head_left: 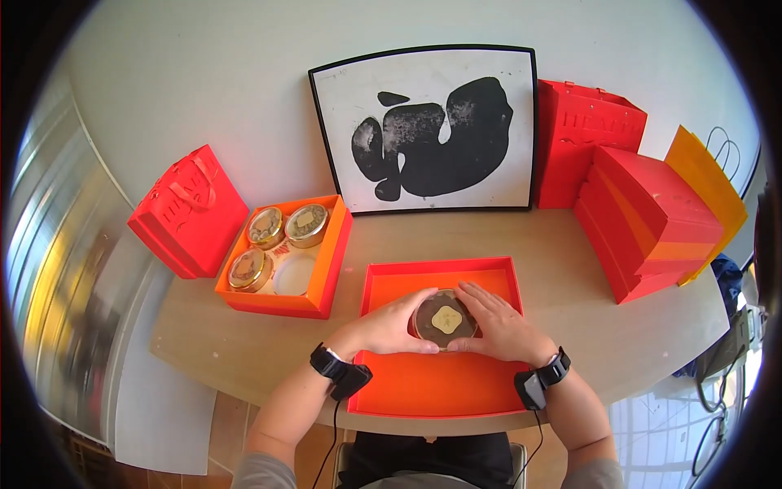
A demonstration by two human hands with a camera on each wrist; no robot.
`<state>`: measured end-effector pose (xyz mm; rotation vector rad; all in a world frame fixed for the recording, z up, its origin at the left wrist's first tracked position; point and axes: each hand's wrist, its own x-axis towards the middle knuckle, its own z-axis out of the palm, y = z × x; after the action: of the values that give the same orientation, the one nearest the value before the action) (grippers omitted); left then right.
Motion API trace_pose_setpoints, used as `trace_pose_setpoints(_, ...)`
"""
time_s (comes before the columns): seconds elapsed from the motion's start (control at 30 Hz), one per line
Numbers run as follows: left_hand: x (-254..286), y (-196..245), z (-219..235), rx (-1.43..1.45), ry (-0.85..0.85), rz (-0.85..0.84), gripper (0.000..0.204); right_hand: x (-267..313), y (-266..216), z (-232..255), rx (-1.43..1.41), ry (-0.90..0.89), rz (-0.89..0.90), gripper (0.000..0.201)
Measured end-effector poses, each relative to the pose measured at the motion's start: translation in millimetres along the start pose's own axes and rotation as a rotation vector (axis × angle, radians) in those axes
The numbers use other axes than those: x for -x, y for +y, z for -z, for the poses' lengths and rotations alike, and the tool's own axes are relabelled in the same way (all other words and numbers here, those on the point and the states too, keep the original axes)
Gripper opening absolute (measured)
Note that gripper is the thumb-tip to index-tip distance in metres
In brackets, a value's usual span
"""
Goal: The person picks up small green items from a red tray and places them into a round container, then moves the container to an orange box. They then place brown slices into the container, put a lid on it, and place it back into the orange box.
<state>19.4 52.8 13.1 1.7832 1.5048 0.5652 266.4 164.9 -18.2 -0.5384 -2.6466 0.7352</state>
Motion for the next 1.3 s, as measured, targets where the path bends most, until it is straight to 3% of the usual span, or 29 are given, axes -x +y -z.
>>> trace_pose_setpoints(0.07,-0.8,9.7,4.6,-0.013,-0.038,0.036,0.104,0.8,-0.8,1.1,0.094,0.029,0.042,0.101)
trace_pose_setpoints(0.17,-3.9,21.4,8.7,-0.232,-0.091,0.076,0.106,-0.8,-7.3,6.6,-0.056,-0.031,-0.073,0.095)
trace_pose_setpoints(0.23,-6.8,30.8,7.7,-0.509,-0.085,0.089,0.110,-2.7,-10.2,10.0,-0.233,0.119,0.037,0.085)
trace_pose_setpoints(0.43,-17.8,65.6,-12.4,-0.573,-0.097,0.133,0.112,-6.3,-5.3,10.6,-0.429,0.433,-0.097,0.071)
trace_pose_setpoints(0.73,-24.8,55.5,-29.0,-0.655,0.026,0.118,0.108,-10.4,4.3,1.8,-0.449,0.500,-0.100,0.067)
trace_pose_setpoints(0.87,-2.9,55.4,5.3,-0.634,0.094,0.081,0.103,-11.0,2.3,3.9,-0.494,0.524,-0.111,0.066)
trace_pose_setpoints(0.93,16.0,56.0,38.1,-0.477,0.262,0.068,0.101,-9.7,0.1,4.5,-0.475,0.512,-0.127,0.066)
trace_pose_setpoints(1.0,37.3,56.8,75.8,-0.455,0.378,0.182,0.098,-9.9,-0.1,4.5,-0.473,0.497,-0.127,0.066)
trace_pose_setpoints(1.07,56.5,20.4,115.8,-0.420,0.523,0.192,0.099,-9.3,-0.4,3.7,-0.464,0.488,-0.130,0.066)
trace_pose_setpoints(1.13,76.2,6.9,144.0,-0.354,0.625,0.309,0.102,-9.3,-0.6,4.0,-0.433,0.458,-0.136,0.067)
trace_pose_setpoints(1.3,104.9,-67.5,175.2,-0.344,0.686,0.442,0.108,-9.3,1.6,1.2,-0.417,0.450,-0.120,0.066)
